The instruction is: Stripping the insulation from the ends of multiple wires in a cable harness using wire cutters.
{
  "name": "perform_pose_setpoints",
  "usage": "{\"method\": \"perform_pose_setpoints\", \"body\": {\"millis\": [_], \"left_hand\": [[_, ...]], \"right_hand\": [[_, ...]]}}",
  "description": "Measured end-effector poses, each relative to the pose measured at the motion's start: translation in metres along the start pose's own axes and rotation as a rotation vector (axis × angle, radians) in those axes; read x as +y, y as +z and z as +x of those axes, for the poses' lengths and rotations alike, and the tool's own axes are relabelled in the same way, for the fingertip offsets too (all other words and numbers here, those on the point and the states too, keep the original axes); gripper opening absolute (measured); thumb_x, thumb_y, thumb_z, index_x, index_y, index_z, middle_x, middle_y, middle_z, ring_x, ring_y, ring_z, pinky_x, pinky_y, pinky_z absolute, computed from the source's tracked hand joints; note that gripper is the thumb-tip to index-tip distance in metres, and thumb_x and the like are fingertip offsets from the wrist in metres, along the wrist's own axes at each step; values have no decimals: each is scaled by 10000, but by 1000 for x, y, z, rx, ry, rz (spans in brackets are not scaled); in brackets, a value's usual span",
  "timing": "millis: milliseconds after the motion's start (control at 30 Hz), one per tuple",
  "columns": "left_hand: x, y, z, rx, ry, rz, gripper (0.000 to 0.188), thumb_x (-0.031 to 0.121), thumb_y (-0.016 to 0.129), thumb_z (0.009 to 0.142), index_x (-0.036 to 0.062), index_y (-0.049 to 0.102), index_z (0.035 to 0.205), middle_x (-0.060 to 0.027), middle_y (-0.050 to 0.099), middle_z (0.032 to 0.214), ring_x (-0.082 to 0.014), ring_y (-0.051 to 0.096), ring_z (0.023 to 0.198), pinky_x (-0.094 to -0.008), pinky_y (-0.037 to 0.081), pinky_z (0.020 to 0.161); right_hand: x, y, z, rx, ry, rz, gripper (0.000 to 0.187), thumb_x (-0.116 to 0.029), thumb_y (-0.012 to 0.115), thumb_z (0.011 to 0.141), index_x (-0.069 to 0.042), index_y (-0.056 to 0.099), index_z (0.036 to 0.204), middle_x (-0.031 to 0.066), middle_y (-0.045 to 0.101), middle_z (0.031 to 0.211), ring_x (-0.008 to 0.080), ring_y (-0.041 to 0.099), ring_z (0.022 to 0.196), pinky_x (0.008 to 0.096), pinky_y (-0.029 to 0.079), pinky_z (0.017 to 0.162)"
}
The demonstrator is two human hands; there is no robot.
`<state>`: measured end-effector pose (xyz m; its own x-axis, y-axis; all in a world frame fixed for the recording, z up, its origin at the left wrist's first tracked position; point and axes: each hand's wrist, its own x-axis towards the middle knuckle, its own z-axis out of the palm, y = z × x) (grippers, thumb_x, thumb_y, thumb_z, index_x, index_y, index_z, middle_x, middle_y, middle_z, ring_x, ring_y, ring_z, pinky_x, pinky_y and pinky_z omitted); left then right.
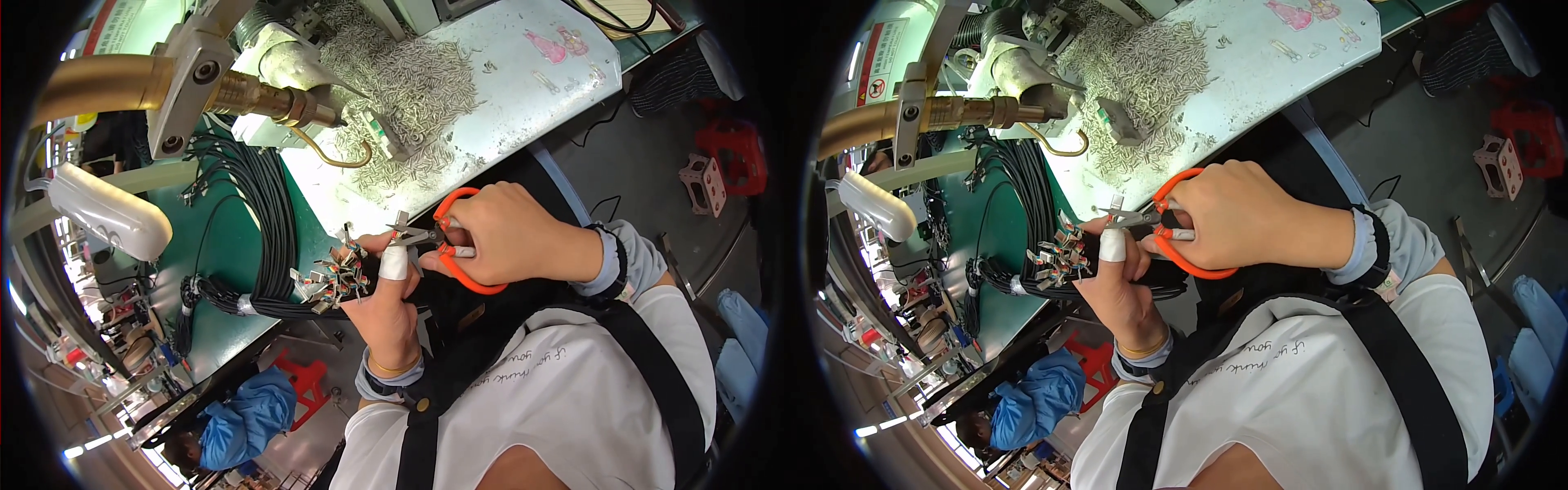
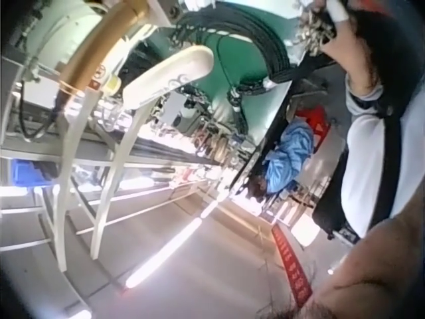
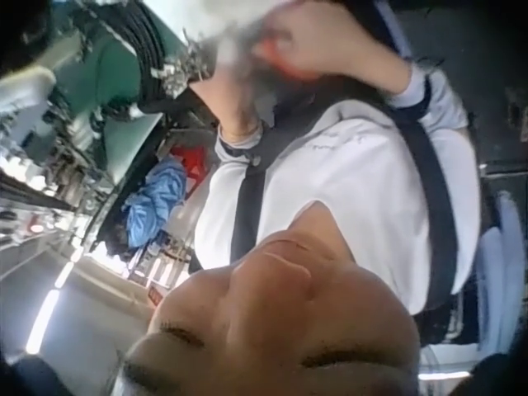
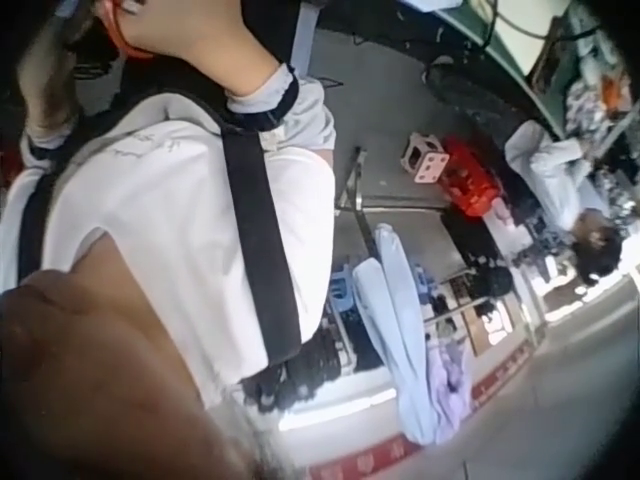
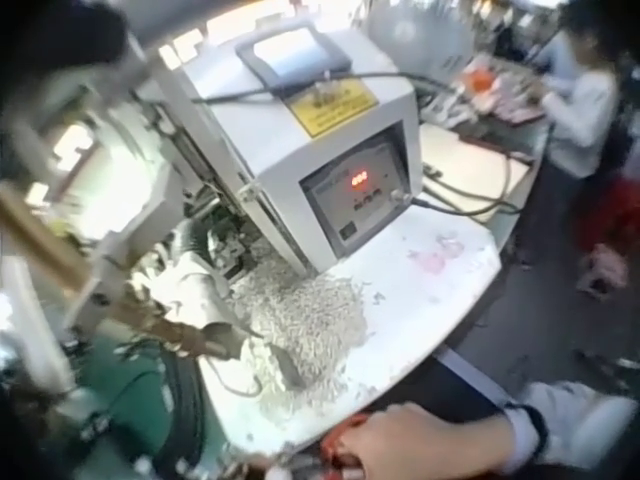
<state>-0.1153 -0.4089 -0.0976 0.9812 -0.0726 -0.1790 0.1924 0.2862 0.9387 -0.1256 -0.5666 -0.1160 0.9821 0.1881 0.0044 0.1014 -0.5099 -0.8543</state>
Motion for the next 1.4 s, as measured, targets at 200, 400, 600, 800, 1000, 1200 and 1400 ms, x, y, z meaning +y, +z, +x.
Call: {"method": "perform_pose_setpoints", "body": {"millis": [200,400,600,800,1000,1200,1400], "left_hand": [[4,-2,4,16,-3,25,173,-57,567,751,-20,500,906,-20,455,619,-60,355,448,-205,252,404],[15,-8,32,-106,-243,22,137,-20,546,781,6,500,908,-5,423,618,-58,323,447,-209,245,406],[17,4,76,-199,-386,-156,112,29,537,806,33,497,911,16,377,593,-53,285,435,-205,233,395],[13,2,97,-241,-399,-112,119,52,543,811,29,480,909,26,368,572,-47,287,418,-194,228,380],[17,0,105,-279,-430,-96,128,46,536,796,8,482,906,14,389,575,-49,294,411,-194,232,371],[14,-7,109,-311,-442,-93,192,45,536,763,-26,483,933,-7,406,584,-54,289,404,-197,235,372],[17,-2,105,-262,-405,-43,223,50,550,753,-44,478,943,-13,410,589,-54,286,402,-200,232,370]], "right_hand": [[-2,4,2,-29,3,-26,311,-254,641,734,-16,487,606,102,492,479,307,487,421,336,377,407],[6,-1,1,-71,164,365,220,-168,572,798,-7,501,666,67,490,477,212,494,386,280,375,391],[-6,-12,14,110,354,941,135,-116,505,841,1,505,773,-3,495,536,81,489,420,203,372,387],[0,-22,60,272,264,628,130,-122,504,840,5,489,812,20,503,567,86,472,407,217,366,383],[7,-20,76,189,223,658,118,-110,515,825,5,490,810,28,491,563,84,460,406,237,361,381],[5,-21,76,193,234,644,104,-91,509,821,10,487,809,26,482,551,84,459,405,238,361,377],[6,-18,77,219,227,600,105,-83,507,817,21,497,829,25,477,547,83,468,412,233,371,379]]}}
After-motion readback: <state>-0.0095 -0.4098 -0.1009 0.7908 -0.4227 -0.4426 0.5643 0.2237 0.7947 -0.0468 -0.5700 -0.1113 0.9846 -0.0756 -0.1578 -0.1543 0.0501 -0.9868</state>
